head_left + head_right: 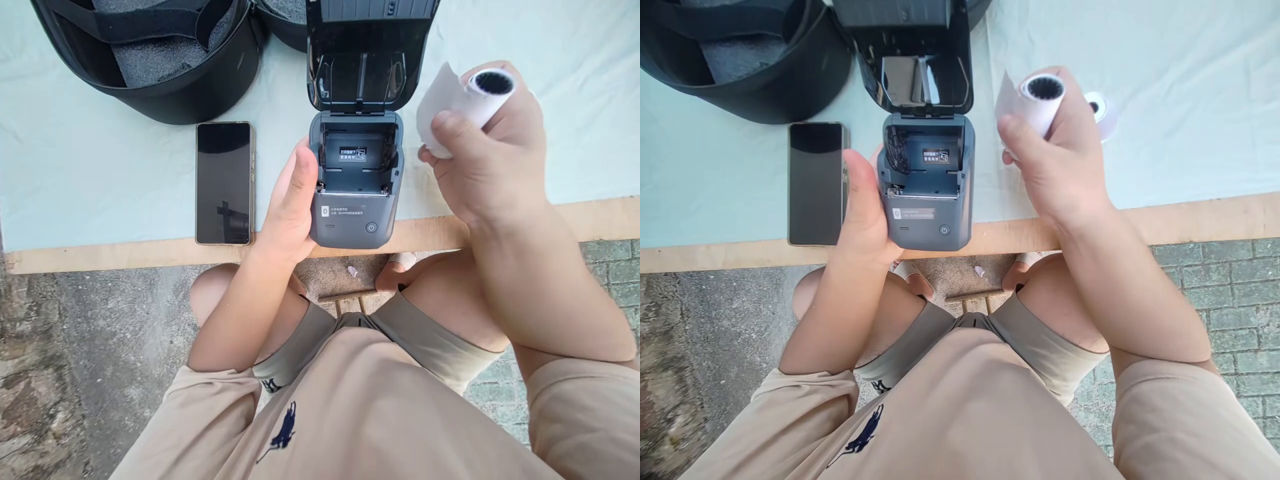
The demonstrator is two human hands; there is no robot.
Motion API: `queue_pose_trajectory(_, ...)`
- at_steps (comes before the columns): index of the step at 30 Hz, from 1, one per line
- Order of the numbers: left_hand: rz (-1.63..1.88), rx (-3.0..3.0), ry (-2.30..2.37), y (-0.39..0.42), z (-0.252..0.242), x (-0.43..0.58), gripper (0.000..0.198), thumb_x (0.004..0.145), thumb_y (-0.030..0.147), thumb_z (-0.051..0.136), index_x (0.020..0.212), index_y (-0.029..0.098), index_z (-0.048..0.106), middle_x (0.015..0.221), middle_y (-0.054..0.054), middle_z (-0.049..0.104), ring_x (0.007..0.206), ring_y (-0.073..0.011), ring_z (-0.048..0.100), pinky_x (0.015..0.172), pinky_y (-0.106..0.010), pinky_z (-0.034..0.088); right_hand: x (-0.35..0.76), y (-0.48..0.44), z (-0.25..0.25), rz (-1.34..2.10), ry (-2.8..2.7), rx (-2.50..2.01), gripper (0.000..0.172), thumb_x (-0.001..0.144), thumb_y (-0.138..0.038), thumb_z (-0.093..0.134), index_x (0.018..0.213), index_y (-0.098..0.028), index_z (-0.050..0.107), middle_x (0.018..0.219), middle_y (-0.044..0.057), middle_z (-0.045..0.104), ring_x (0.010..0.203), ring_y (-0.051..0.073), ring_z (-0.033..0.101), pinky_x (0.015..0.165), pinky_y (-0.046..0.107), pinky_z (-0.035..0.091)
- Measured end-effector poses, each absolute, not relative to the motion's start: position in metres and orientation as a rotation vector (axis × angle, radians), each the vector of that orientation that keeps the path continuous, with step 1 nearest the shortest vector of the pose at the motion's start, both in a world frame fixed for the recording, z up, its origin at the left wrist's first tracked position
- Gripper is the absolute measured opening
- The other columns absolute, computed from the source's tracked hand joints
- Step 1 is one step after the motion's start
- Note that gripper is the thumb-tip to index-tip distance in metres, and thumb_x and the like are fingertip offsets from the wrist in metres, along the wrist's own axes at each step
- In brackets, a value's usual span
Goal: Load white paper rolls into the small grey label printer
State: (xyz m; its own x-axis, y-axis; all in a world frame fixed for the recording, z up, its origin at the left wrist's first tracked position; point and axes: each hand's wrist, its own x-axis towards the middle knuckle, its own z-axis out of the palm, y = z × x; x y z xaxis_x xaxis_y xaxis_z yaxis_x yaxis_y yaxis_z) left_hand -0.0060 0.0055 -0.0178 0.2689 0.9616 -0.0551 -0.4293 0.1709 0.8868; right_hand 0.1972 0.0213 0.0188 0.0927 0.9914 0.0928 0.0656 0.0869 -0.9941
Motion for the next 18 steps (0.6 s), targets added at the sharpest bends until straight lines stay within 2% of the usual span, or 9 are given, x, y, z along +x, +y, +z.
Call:
queue_pose_trajectory(3,1.117,0.888,0.731,0.005,-0.013,-0.004,0.062,0.087,0.074,0.034,0.104,0.024,0.066,0.108,-0.005,0.071,0.139,-0.0243,0.048,0.111,-0.038,0.047,0.201,0.018,0.015,0.900,-1.490,-1.264,0.030,0.075,-0.037,0.073,0.090,-0.025,0.050,0.085,0.000,0.051,0.078,0.013,0.051,0.070,0.031,0.048)
queue_pose_trajectory(7,1.125,0.880,0.737,0.005,-0.012,-0.004,0.059,0.088,0.072,0.036,0.098,0.023,0.067,0.108,-0.004,0.071,0.138,-0.0241,0.049,0.110,-0.037,0.047,0.204,0.014,0.015,0.655,-1.760,-1.403,0.029,0.076,-0.018,0.065,0.099,-0.026,0.049,0.104,0.001,0.057,0.090,0.013,0.055,0.074,0.029,0.046)
queue_pose_trajectory(9,1.126,0.885,0.741,0.005,-0.013,-0.005,0.057,0.087,0.072,0.038,0.095,0.023,0.067,0.107,-0.004,0.071,0.138,-0.0240,0.049,0.110,-0.038,0.047,0.204,0.013,0.014,0.606,-1.830,-1.480,0.035,0.075,-0.012,0.062,0.103,-0.026,0.048,0.102,0.001,0.060,0.084,0.012,0.056,0.072,0.029,0.046)
queue_pose_trajectory(12,1.113,0.895,0.740,0.004,-0.012,-0.005,0.056,0.087,0.072,0.039,0.093,0.024,0.066,0.106,-0.004,0.072,0.138,-0.0236,0.049,0.110,-0.038,0.047,0.203,0.012,0.011,0.625,-1.878,-1.582,0.047,0.072,-0.012,0.065,0.110,-0.030,0.044,0.095,-0.002,0.063,0.066,0.010,0.052,0.062,0.029,0.044)
queue_pose_trajectory(14,1.103,0.897,0.744,0.004,-0.009,-0.004,0.054,0.087,0.071,0.039,0.092,0.024,0.066,0.106,-0.004,0.071,0.138,-0.0235,0.049,0.111,-0.037,0.047,0.202,0.010,0.012,0.622,-1.889,-1.640,0.054,0.071,-0.014,0.067,0.116,-0.032,0.042,0.096,-0.003,0.065,0.065,0.012,0.054,0.062,0.031,0.045)
queue_pose_trajectory(16,1.104,0.897,0.743,0.004,-0.007,-0.003,0.053,0.087,0.070,0.040,0.093,0.024,0.065,0.106,-0.004,0.071,0.139,-0.0236,0.048,0.111,-0.037,0.047,0.202,0.005,0.016,0.601,-1.901,-1.612,0.062,0.071,-0.013,0.066,0.123,-0.034,0.040,0.111,0.000,0.065,0.085,0.016,0.063,0.073,0.034,0.050)
queue_pose_trajectory(18,1.113,0.894,0.738,0.004,-0.005,-0.002,0.051,0.087,0.069,0.042,0.094,0.024,0.065,0.107,-0.004,0.071,0.139,-0.0236,0.047,0.111,-0.037,0.046,0.206,-0.001,0.024,0.552,-1.865,-1.462,0.060,0.074,-0.015,0.064,0.127,-0.033,0.043,0.124,0.002,0.060,0.108,0.019,0.062,0.085,0.037,0.052)
